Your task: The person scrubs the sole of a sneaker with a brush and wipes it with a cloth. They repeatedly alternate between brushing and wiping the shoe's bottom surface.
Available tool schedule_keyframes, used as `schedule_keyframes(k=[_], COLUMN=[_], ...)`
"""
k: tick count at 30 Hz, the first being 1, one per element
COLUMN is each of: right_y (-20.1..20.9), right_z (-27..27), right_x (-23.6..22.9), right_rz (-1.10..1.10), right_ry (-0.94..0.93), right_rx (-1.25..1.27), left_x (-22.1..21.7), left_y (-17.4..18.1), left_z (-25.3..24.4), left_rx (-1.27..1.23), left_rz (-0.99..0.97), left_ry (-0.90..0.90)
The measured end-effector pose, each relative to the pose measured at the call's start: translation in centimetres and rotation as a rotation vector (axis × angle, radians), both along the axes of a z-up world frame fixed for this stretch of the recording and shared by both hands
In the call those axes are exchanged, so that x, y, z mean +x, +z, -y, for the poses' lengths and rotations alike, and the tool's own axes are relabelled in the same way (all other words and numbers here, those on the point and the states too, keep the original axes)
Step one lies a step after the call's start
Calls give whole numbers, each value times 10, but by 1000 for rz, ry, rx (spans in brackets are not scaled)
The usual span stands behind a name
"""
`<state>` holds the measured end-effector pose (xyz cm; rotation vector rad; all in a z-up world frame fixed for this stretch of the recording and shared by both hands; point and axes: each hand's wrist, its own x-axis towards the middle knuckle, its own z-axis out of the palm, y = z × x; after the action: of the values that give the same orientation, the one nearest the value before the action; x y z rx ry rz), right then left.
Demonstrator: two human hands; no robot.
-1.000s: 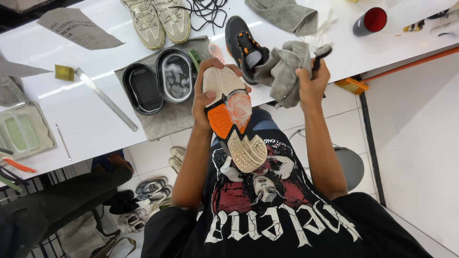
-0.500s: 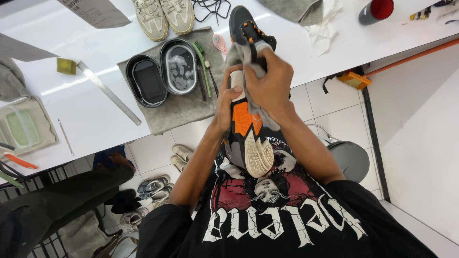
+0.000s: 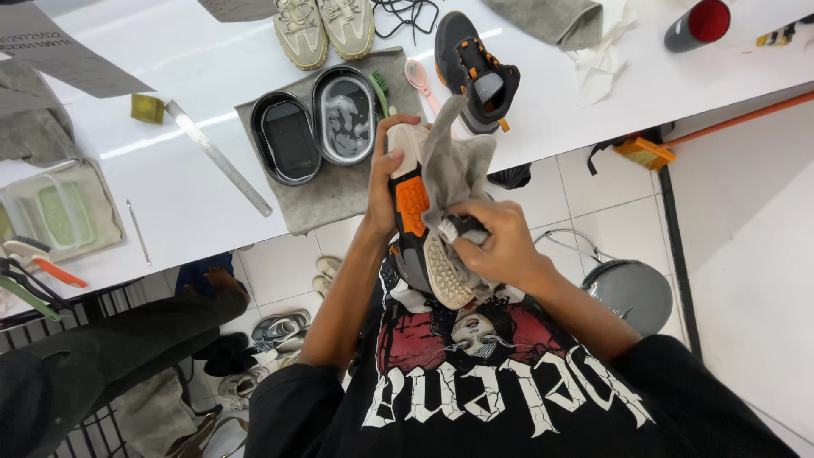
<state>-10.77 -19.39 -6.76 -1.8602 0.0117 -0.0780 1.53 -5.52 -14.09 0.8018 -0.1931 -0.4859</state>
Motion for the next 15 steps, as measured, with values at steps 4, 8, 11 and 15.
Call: schedule_keyframes(k=[4, 8, 11, 15], right_y=[-13, 0, -8, -6], right_z=[-2, -15, -21, -12], right_x=[37, 55, 29, 5], right_rz=[274, 337, 295, 148], right_ry=[-233, -306, -197, -83], right_rx=[-150, -192, -249, -176], left_x=[-4, -5, -10, -3], left_y=[-16, -22, -19, -31], left_z=[10, 1, -15, -19], left_rx=[-15, -6, 14, 10], left_rz=[51, 1, -44, -64], left_ry=[-31, -27, -38, -1])
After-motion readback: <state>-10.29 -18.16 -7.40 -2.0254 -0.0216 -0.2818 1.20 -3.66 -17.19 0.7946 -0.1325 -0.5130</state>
